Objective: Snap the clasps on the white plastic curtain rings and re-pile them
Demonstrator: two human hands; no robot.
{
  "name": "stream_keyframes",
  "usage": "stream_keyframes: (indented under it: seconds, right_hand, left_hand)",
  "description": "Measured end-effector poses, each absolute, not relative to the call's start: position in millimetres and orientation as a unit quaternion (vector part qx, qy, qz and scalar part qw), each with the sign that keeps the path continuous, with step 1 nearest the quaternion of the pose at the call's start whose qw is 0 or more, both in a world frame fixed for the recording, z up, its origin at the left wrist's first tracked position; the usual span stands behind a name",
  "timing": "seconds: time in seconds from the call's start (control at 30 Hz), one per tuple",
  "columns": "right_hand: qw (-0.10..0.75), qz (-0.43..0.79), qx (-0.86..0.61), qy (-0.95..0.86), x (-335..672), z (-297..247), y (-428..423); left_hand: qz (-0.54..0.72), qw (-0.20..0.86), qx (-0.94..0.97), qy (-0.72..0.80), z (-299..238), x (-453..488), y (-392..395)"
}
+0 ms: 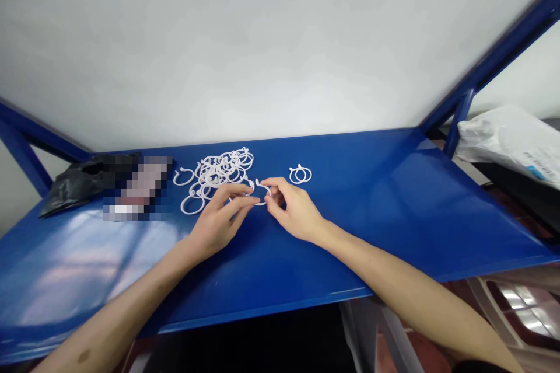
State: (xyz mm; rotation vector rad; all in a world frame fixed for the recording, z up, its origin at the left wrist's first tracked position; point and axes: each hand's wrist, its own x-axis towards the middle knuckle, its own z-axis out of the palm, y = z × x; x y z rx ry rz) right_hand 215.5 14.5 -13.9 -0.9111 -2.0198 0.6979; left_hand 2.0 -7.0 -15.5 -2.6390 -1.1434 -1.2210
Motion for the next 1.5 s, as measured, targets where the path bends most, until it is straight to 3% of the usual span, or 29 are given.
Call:
stream_keyframes:
  seconds: [0.1,0.27,0.37,0.53,0.9,1.07,1.23,1.4,1.5]
  right_hand:
    - [0.426,0.238,-0.358,-0.796,216,-12,14]
    - [0.429,0.212,-0.322,-0.817,218,-12,14]
    - [0.413,0.221,-0.3,-0.831,218,-13,14]
    - [0.399,0.231,-0.273,-0.845,217,-15,11]
    - [0.38,0.122,-0.222,-0.89,221,-21,13]
    - [0.377,0.112,-0.293,-0.872,224,-12,24]
    - [0.371,-0.002,-0.436,-0.82,248,-11,52]
    - [0.323,-0.063,-0.5,-0.801,263,-14,69]
    - [0.339,-0.047,-0.476,-0.81,257,-11,63]
  left_hand:
    - [-0.436,-0.081,-0.784,-0.434,-13,3,-8]
    - [-0.396,-0.291,-0.724,-0.484,-11,4,-4]
    - [-0.393,-0.334,-0.712,-0.477,-11,6,-5]
    - [-0.399,-0.272,-0.729,-0.484,-7,10,-13]
    - [-0.383,-0.212,-0.769,-0.466,-13,11,-15]
    - [-0.333,-0.091,-0.822,-0.453,-10,4,-6]
    - [-0.264,0.051,-0.833,-0.483,-17,-10,9]
    - [-0.233,0.078,-0.837,-0.489,-20,-18,14]
    - [-0.214,0.06,-0.85,-0.477,-19,-17,12]
